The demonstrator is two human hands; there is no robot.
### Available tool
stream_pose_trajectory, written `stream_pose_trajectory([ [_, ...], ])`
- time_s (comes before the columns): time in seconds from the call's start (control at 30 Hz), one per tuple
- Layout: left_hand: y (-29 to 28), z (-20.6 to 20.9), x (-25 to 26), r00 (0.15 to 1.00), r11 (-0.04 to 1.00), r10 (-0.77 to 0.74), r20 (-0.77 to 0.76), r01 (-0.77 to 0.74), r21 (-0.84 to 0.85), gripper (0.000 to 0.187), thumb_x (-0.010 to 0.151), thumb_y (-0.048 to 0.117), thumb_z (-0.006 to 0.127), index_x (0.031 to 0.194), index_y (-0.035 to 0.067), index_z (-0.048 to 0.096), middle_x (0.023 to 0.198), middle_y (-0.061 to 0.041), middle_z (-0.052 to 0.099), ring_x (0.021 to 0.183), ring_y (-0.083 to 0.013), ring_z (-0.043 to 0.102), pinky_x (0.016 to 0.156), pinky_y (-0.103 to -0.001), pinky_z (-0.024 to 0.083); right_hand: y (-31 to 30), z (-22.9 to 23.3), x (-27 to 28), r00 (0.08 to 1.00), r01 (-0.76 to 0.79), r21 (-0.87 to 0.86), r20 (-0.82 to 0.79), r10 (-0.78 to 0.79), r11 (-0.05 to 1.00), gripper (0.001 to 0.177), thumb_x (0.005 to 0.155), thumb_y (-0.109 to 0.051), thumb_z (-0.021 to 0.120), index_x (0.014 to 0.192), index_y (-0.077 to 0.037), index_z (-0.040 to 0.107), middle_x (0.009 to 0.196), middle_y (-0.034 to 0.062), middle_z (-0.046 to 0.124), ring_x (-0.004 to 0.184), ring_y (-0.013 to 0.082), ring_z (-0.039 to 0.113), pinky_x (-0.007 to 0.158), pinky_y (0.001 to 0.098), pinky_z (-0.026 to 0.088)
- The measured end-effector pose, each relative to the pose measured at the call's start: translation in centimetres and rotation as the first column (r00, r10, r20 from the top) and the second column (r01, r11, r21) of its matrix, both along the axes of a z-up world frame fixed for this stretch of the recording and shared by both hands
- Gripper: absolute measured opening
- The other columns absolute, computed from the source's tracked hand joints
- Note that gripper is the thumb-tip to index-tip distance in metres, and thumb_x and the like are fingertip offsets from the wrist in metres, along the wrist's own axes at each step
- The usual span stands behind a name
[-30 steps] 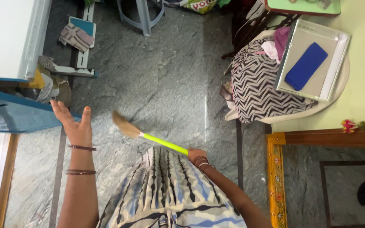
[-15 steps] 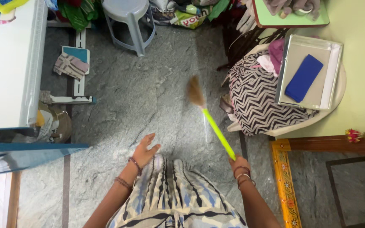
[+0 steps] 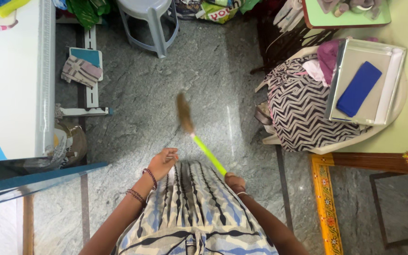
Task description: The person sweeps the stone floor using a broom with a yellow handle, moving dust and debris across the room while navigating around furniture and items.
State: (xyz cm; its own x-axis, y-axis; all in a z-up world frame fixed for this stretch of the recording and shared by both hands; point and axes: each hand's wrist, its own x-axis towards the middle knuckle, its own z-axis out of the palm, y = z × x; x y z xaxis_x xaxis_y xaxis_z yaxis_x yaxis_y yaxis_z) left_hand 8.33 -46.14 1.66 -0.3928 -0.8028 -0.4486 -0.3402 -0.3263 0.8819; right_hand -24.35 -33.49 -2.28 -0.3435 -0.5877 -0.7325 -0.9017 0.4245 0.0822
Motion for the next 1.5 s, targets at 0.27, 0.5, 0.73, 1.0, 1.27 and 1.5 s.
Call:
stream_pose_trajectory([
  [0.27,-2.7,-0.7,1.9,0.999,1.0,-0.024,-0.043,0.023,-0.013,0.037,0.096,0.018,0.064,0.131,0.006,0.061,0.114,-0.008,0.075,0.102,-0.0145,0.073,0.087,-0.028,0.057,-1.6,0.4,3.8,0.953,-0.298,-0.097,0.032,0.302,0.95,0.021,0.101,-0.025,0.051,0.115,-0.014,0.063,0.109,0.014,0.074,0.099,0.0339,0.074,0.082,0.0485,0.058],
  [0.5,-3.5,-3.6,3.0,0.991,1.0,0.003,-0.132,-0.003,0.002,0.039,0.095,0.015,0.064,0.132,0.004,0.06,0.112,-0.008,0.076,0.097,-0.0147,0.072,0.086,-0.029,0.057,0.4,4.7,-1.5,0.992,-0.113,-0.236,-0.089,0.094,0.965,0.029,0.097,-0.034,0.057,0.123,-0.021,0.056,0.106,0.0121,0.072,0.095,0.0359,0.072,0.078,0.05,0.057],
  [0.73,-6.0,-4.5,3.9,0.986,1.0,0.005,-0.166,-0.001,0.027,0.038,0.095,0.015,0.064,0.132,0.003,0.061,0.11,-0.009,0.076,0.092,-0.0116,0.069,0.08,-0.027,0.057,-2.4,5.6,-3.6,0.976,0.214,-0.188,0.001,-0.217,0.959,0.036,0.09,-0.034,0.068,0.116,-0.009,0.065,0.104,0.0198,0.075,0.098,0.0403,0.071,0.085,0.0503,0.056],
  [1.0,-12.7,-5.6,6.1,0.986,0.988,0.111,-0.121,-0.097,0.117,0.041,0.095,0.014,0.061,0.134,0.004,0.06,0.114,-0.007,0.078,0.084,-0.0136,0.067,0.069,-0.026,0.053,-11.2,1.0,-1.5,0.401,0.87,0.162,0.321,-0.858,0.466,0.02,0.083,-0.013,0.074,0.093,0.005,0.076,0.078,0.0196,0.075,0.061,0.0305,0.074,0.051,0.0418,0.059],
  [1.27,-21.0,-3.9,7.6,0.991,0.98,0.132,-0.029,-0.126,0.151,0.038,0.096,0.017,0.061,0.132,0.004,0.061,0.114,-0.008,0.077,0.097,-0.0144,0.072,0.075,-0.027,0.056,-21.6,-1.3,-0.3,0.959,0.28,-0.052,0.055,-0.278,0.958,0.049,0.092,-0.043,0.072,0.124,-0.006,0.06,0.109,0.016,0.071,0.102,0.0326,0.069,0.084,0.0435,0.053],
  [1.5,-29.0,-2.7,3.3,0.998,0.982,0.043,-0.048,-0.033,0.187,0.036,0.099,0.021,0.059,0.132,0.006,0.061,0.118,-0.007,0.075,0.098,-0.0125,0.072,0.076,-0.027,0.056,-23.8,-1.2,1.4,0.806,0.562,0.38,-0.05,-0.59,0.735,0.059,0.104,-0.064,0.044,0.122,-0.011,0.064,0.121,0.0181,0.067,0.121,0.0278,0.062,0.101,0.0379,0.05],
])
